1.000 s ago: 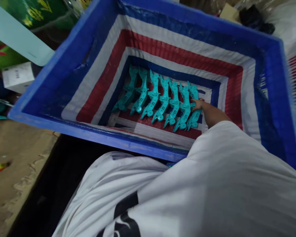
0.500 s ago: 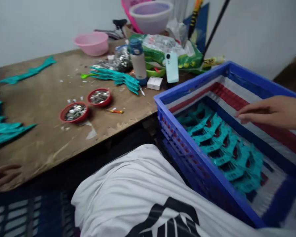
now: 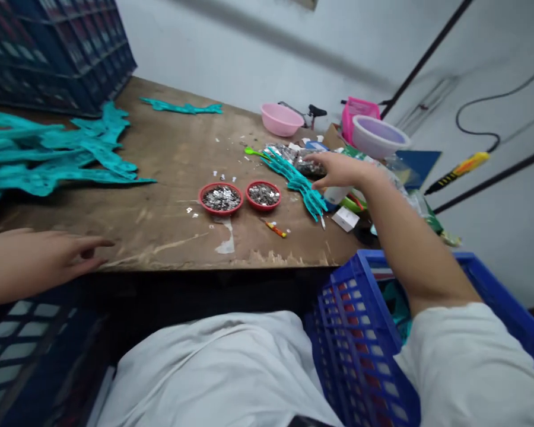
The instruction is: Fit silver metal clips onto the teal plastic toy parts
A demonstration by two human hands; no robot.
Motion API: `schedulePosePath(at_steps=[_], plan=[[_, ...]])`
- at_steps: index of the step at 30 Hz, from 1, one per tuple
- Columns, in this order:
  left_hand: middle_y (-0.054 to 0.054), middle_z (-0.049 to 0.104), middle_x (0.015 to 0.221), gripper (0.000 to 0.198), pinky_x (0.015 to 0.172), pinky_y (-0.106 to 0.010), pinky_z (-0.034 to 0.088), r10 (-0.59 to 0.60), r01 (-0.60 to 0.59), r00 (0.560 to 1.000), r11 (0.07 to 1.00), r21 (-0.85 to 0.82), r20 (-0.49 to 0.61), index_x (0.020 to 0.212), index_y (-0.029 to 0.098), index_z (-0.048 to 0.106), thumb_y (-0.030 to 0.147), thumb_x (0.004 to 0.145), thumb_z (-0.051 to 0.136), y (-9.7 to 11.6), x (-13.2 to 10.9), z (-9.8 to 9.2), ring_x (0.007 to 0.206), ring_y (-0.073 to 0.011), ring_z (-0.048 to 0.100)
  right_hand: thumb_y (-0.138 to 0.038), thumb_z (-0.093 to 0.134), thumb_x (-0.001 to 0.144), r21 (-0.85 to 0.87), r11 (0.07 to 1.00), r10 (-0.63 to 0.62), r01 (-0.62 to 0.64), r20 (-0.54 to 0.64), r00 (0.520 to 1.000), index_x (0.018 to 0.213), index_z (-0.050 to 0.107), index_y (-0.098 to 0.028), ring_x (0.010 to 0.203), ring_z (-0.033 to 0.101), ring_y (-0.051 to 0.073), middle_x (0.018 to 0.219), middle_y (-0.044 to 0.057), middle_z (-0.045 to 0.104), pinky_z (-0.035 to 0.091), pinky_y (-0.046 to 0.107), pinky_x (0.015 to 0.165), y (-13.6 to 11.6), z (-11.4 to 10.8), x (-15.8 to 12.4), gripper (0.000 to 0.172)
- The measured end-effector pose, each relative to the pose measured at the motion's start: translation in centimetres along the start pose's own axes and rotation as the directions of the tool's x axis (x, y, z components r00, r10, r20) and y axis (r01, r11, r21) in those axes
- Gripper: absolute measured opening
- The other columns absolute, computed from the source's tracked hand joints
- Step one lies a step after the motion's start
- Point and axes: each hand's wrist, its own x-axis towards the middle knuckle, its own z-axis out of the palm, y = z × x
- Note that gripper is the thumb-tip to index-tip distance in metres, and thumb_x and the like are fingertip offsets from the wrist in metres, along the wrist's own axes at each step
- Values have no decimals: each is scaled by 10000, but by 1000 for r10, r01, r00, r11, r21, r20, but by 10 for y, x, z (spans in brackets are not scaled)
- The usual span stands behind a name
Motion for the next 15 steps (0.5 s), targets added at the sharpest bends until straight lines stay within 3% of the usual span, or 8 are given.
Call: schedulePosePath(at_steps=[3, 6, 8, 10, 12, 15], plan=[[-106, 970, 1450, 851, 1126, -497, 685, -35, 17, 982, 995, 97, 188, 1659, 175, 897, 548, 1200, 284, 23, -4, -26, 1207, -375, 947, -434, 1137, 940, -74, 962, 267, -264, 42, 963, 2086, 437, -387, 1899, 533, 493, 2113, 157, 456, 473, 647, 1582, 31, 34, 83, 1344], [-103, 946, 1546, 802, 1215, -515, 678, -41, 28, 965, 998, 53, 259, 1692, 188, 876, 472, 1217, 295, 46, -10, -52, 1338, -376, 940, -505, 1096, 980, -104, 938, 342, -330, 126, 931, 2086, 415, -196, 1904, 527, 538, 2051, 320, 483, 499, 643, 1556, 44, 74, 122, 1335], [-135, 931, 1582, 770, 1253, -544, 668, -27, 27, 968, 1000, 1, 250, 1691, 166, 872, 385, 1236, 291, 56, -12, -60, 1424, -397, 922, -579, 1079, 985, -117, 933, 357, -341, 168, 919, 2057, 473, -181, 1838, 615, 557, 1985, 351, 558, 572, 624, 1498, 47, 102, 135, 1295], [-144, 928, 1593, 738, 1282, -592, 656, -38, 51, 969, 998, -44, 245, 1681, 190, 884, 358, 1237, 318, 61, -12, -62, 1480, -423, 902, -634, 1053, 984, -133, 936, 348, -327, 187, 919, 2035, 524, -217, 1754, 703, 556, 1907, 335, 650, 638, 613, 1432, 48, 128, 147, 1249], [-133, 929, 1599, 712, 1294, -627, 654, -66, 88, 957, 994, -66, 282, 1688, 247, 891, 396, 1221, 375, 61, -11, -56, 1514, -442, 885, -678, 1005, 1005, -165, 934, 345, -317, 178, 922, 2019, 543, -155, 1731, 690, 638, 1871, 405, 637, 625, 680, 1425, 50, 148, 157, 1232], [-105, 927, 1615, 697, 1284, -645, 664, -80, 115, 949, 988, -100, 306, 1692, 325, 900, 471, 1209, 420, 53, -18, -37, 1526, -451, 878, -671, 922, 1070, -205, 935, 331, -290, 209, 920, 2011, 566, -149, 1693, 681, 707, 1831, 453, 630, 585, 770, 1412, 56, 162, 165, 1134]])
